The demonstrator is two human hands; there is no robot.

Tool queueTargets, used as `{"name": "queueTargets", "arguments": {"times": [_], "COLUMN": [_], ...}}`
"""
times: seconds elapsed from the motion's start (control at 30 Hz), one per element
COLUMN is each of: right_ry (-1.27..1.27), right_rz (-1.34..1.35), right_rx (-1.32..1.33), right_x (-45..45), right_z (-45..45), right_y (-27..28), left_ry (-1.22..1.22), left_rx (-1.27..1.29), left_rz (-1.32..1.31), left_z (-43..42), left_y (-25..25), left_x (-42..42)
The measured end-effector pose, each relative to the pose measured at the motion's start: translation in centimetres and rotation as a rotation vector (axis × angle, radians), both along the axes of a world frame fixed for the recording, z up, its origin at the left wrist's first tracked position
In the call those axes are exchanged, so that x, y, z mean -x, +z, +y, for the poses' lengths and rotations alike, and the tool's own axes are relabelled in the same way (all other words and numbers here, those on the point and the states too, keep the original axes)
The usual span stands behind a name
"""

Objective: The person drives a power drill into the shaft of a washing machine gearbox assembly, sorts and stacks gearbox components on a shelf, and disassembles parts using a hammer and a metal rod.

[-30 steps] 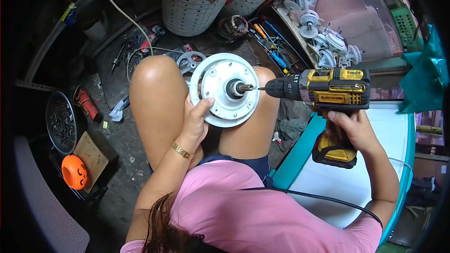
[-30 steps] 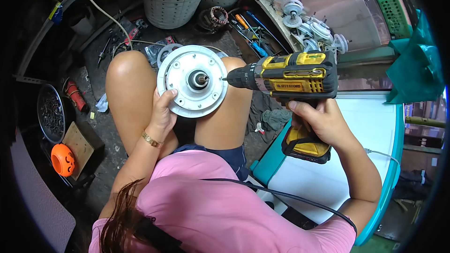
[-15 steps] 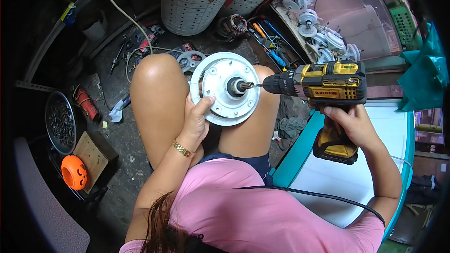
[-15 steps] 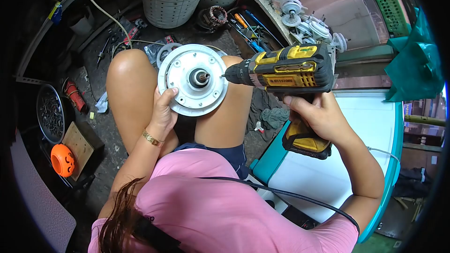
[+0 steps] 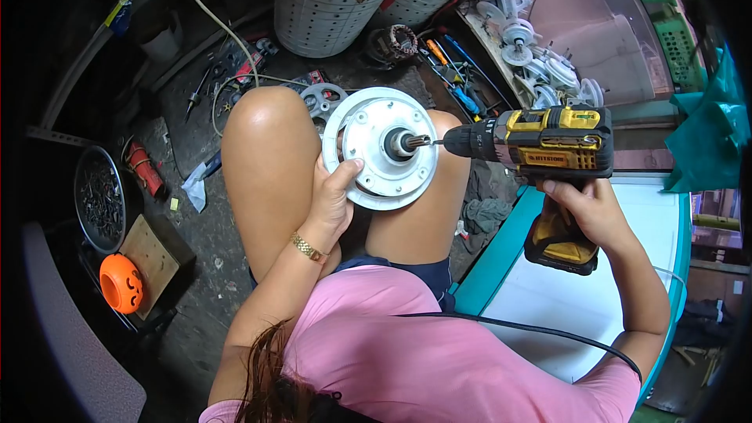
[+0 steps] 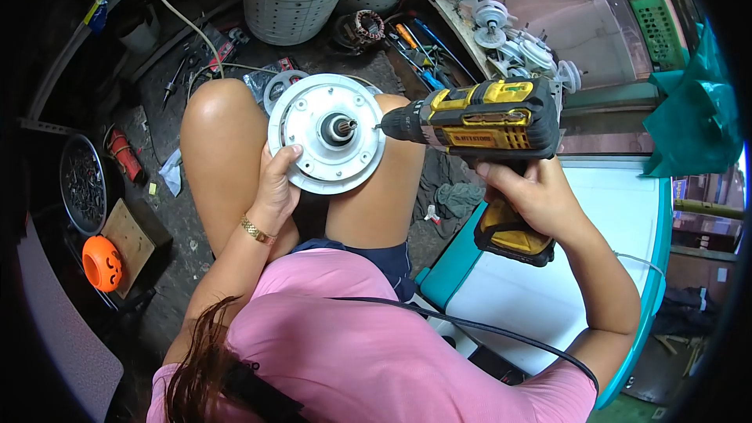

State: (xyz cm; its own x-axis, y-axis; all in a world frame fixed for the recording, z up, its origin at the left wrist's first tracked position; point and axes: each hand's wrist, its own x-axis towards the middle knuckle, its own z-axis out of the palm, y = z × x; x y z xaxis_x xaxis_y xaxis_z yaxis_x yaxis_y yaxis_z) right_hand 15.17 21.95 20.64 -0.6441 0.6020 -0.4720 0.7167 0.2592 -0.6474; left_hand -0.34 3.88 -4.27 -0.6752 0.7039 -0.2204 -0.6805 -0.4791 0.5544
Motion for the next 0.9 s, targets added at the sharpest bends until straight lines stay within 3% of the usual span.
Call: {"name": "queueTargets", "arguments": {"times": [0.53, 0.9], "right_ry": [-0.009, 0.173], "right_rz": [0.025, 0.015], "right_rx": [0.018, -0.054], "right_x": [-0.6, 0.7], "right_z": [0.3, 0.0], "right_y": [-0.4, 0.7], "left_ry": [0.017, 0.009], "left_rx": [-0.006, -0.018], "left_rz": [-0.031, 0.013], "left_z": [0.3, 0.3], "left_y": [0.2, 0.2], "left_x": [-0.1, -0.1]}}
